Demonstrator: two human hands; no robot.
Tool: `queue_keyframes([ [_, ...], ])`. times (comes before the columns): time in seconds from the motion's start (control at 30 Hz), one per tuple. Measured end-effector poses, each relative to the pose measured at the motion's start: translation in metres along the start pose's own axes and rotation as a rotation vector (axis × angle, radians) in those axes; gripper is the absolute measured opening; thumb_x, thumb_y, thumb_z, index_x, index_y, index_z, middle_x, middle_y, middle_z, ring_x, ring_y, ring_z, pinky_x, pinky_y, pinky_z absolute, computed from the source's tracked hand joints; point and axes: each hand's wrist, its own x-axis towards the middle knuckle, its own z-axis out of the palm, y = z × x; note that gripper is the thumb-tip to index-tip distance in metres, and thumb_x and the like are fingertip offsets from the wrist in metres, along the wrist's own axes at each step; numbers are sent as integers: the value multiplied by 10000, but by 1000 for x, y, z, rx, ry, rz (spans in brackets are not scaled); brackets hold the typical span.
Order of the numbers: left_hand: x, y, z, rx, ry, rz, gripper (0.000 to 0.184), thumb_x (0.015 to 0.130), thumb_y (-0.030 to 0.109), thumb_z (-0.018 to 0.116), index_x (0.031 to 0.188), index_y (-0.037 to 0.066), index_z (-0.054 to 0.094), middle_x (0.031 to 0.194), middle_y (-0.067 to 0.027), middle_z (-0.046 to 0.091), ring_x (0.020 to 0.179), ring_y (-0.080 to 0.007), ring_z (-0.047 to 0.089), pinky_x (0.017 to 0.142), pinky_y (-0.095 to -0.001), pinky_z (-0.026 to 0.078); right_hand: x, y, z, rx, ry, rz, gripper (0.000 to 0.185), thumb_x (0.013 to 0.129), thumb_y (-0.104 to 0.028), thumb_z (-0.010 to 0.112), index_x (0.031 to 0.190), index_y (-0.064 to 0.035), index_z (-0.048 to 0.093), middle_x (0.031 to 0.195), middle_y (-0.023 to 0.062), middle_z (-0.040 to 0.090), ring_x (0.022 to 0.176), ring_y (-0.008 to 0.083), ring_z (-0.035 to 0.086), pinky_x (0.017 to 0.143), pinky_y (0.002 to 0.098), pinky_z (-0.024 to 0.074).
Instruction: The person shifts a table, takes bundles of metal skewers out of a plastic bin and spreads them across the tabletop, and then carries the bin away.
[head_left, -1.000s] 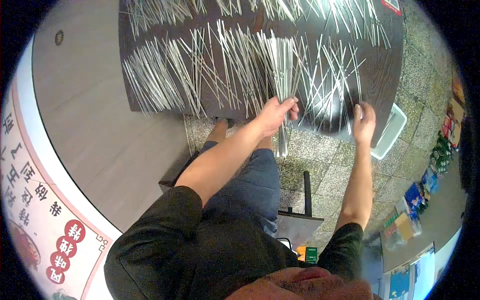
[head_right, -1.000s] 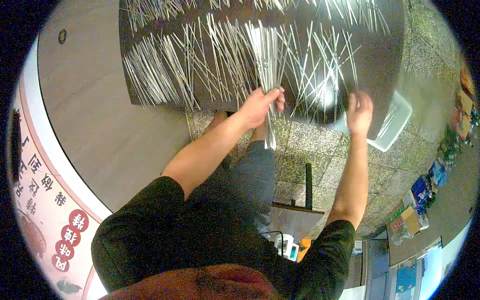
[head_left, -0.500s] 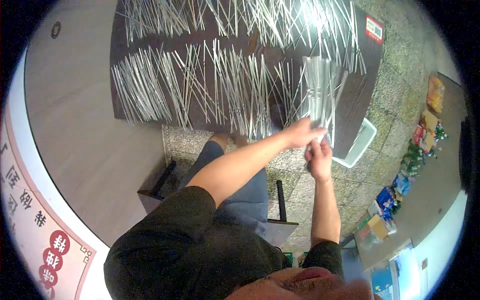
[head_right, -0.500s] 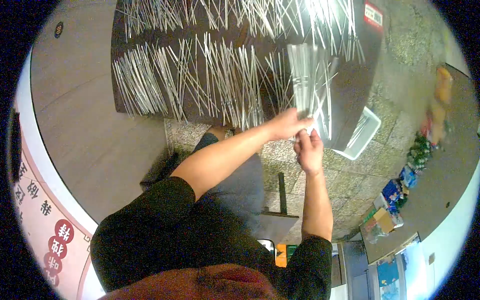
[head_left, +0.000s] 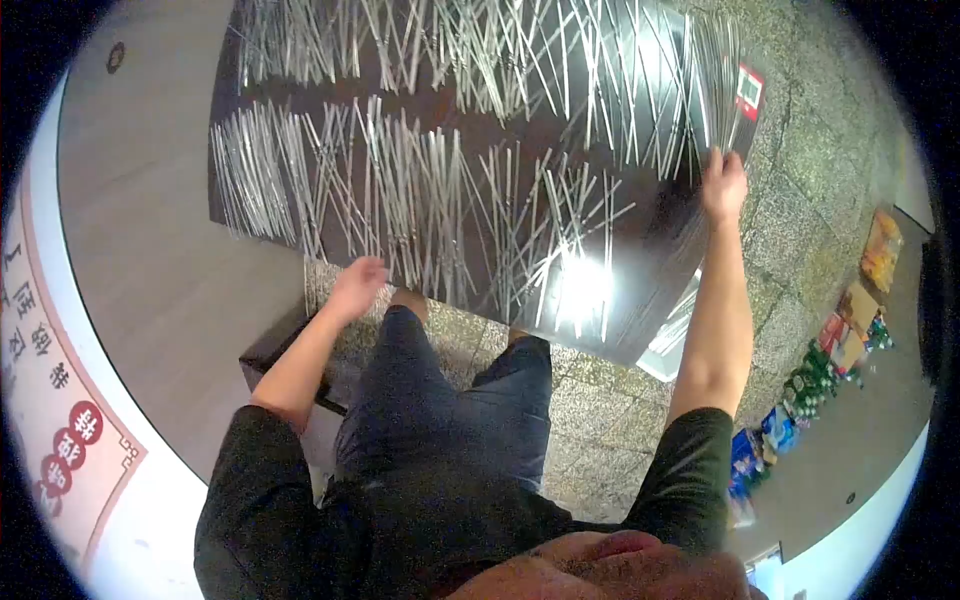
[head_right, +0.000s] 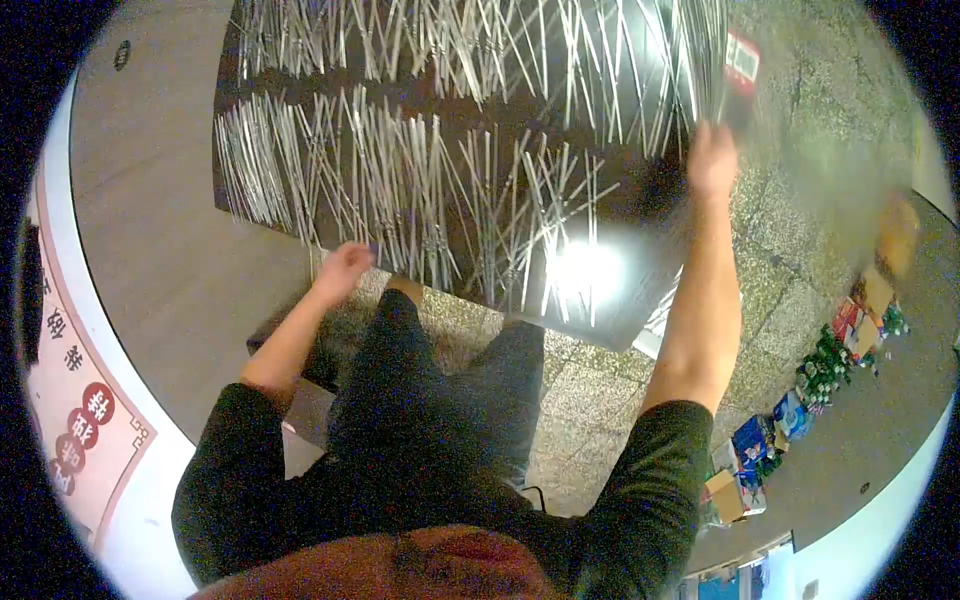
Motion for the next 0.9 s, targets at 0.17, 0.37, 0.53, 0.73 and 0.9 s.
queue_keyframes([
  [0.17,-59,-18,40,177,-12,-132,349,866,307,644,1040,5,614,871,-133,664,827,-216,635,760,-331,493,38,25,16,172,129,29,402,919,-361,506,846,30,567,837,289,604,809,487,565,701,507,439],
  [0.37,-75,-9,80,73,-26,-154,324,861,284,643,1000,-6,602,847,-136,657,789,-235,632,737,-345,493,48,26,-4,104,77,-64,379,918,-340,512,867,22,613,841,265,625,810,457,593,711,476,458],
  [0.53,-75,-38,103,-8,-18,-139,353,859,298,642,1028,-7,594,875,-148,661,830,-247,641,758,-350,495,66,79,18,63,102,47,395,912,-369,518,852,7,627,788,202,658,775,393,635,695,445,475],
  [0.73,-80,-32,101,-1,-53,-169,407,862,339,637,1075,-5,594,951,-135,671,891,-248,642,814,-343,488,47,50,-19,40,163,30,398,916,-370,512,770,-9,594,700,161,640,680,329,639,640,419,480],
  [0.9,-91,-48,95,-87,-40,-151,357,868,313,635,1029,-4,602,906,-109,667,835,-198,630,778,-330,487,-55,29,-33,121,84,40,363,928,-347,511,780,-22,579,634,117,592,594,267,583,592,383,459],
])
